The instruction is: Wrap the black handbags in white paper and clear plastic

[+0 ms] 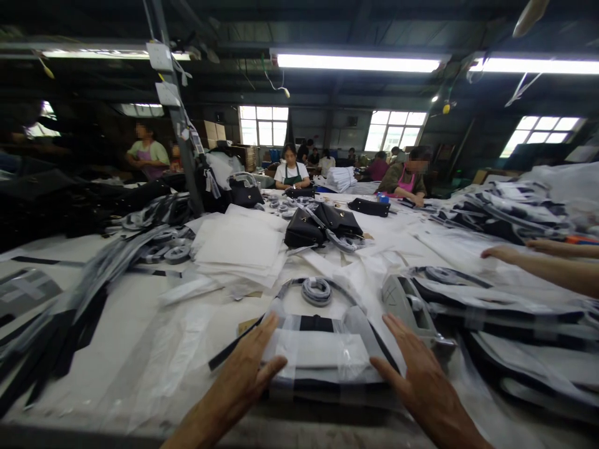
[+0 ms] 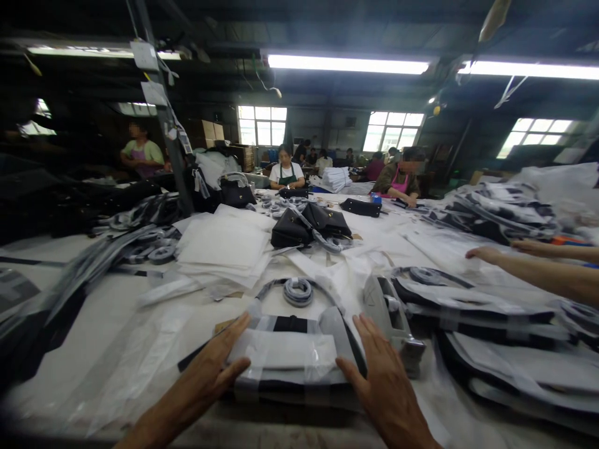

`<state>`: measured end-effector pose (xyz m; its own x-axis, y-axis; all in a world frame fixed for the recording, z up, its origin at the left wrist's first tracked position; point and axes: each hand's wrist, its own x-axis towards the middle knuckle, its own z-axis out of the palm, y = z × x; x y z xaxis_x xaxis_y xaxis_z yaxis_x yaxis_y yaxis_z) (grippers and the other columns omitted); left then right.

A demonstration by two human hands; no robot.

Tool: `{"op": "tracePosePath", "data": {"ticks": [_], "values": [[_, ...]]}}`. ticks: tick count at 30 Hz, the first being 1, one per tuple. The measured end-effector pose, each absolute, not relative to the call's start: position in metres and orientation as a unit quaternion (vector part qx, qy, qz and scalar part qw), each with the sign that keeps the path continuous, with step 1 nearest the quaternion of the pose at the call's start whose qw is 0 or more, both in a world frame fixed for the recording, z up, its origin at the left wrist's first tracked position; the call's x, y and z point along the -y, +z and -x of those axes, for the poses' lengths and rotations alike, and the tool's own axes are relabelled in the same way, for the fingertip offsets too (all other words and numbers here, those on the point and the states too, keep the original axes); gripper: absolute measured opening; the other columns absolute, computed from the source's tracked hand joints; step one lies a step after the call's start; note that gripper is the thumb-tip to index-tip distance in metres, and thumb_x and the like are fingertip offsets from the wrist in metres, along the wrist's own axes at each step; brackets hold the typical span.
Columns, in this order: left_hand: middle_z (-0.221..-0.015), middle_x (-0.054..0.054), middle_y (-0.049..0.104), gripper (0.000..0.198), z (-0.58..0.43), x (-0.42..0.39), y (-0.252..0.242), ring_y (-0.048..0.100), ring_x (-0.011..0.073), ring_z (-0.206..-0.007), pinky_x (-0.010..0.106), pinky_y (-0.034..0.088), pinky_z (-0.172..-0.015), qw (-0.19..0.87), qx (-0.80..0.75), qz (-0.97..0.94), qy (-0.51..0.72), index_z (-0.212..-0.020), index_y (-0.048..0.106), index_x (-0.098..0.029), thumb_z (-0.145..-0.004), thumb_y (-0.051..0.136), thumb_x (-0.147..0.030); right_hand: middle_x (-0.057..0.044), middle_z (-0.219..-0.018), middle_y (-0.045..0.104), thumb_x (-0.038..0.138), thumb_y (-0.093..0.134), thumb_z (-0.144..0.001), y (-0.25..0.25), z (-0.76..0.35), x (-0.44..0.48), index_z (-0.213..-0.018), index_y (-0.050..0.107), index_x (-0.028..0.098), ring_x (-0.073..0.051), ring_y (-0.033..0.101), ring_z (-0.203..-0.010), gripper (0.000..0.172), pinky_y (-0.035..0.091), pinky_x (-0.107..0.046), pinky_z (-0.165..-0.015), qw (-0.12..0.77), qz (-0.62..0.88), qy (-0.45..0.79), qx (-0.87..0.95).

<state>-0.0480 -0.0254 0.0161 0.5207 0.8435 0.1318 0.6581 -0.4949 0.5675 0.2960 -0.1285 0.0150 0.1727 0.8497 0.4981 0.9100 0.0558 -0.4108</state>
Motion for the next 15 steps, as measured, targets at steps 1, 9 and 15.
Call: {"op": "tracePosePath", "data": {"ticks": [1, 9, 15], "values": [[-0.158, 0.011, 0.034, 0.066, 0.049, 0.013, 0.018, 0.032, 0.0287, -0.145, 0.044, 0.024, -0.12, 0.253, -0.479, -0.811, 0.223, -0.149, 0.039, -0.018, -0.091, 0.05, -0.049, -0.011, -0.151, 0.047, 0.047, 0.061, -0.088, 0.02, -0.287, 0.131, -0.147, 0.045, 0.02, -0.032, 0.039, -0.141, 0.067, 0.026, -0.051, -0.119, 0.324, 0.645, -0.082, 0.687], [-0.099, 0.01, 0.07, 0.033, 0.021, -0.075, 0.024, 0.065, 0.0274, -0.097, 0.041, 0.048, -0.092, 0.342, -0.523, -0.766, 0.151, -0.098, 0.066, -0.014, -0.088, 0.059, -0.045, -0.009, -0.158, 0.026, 0.039, 0.091, -0.06, 0.009, -0.224, 0.125, -0.151, 0.038, 0.027, -0.043, 0.026, -0.145, 0.106, 0.01, -0.061, -0.121, 0.164, 0.569, 0.141, 0.793], [-0.093, 0.002, 0.065, 0.026, 0.008, -0.093, 0.016, 0.063, 0.0174, -0.083, 0.037, 0.053, -0.079, 0.382, -0.526, -0.752, 0.108, -0.096, 0.063, -0.015, -0.093, 0.064, -0.041, -0.009, -0.158, 0.026, 0.033, 0.088, -0.062, 0.023, -0.223, 0.121, -0.151, 0.039, 0.027, -0.041, 0.023, -0.146, 0.102, 0.011, -0.063, -0.12, 0.129, 0.599, 0.19, 0.767]]}}
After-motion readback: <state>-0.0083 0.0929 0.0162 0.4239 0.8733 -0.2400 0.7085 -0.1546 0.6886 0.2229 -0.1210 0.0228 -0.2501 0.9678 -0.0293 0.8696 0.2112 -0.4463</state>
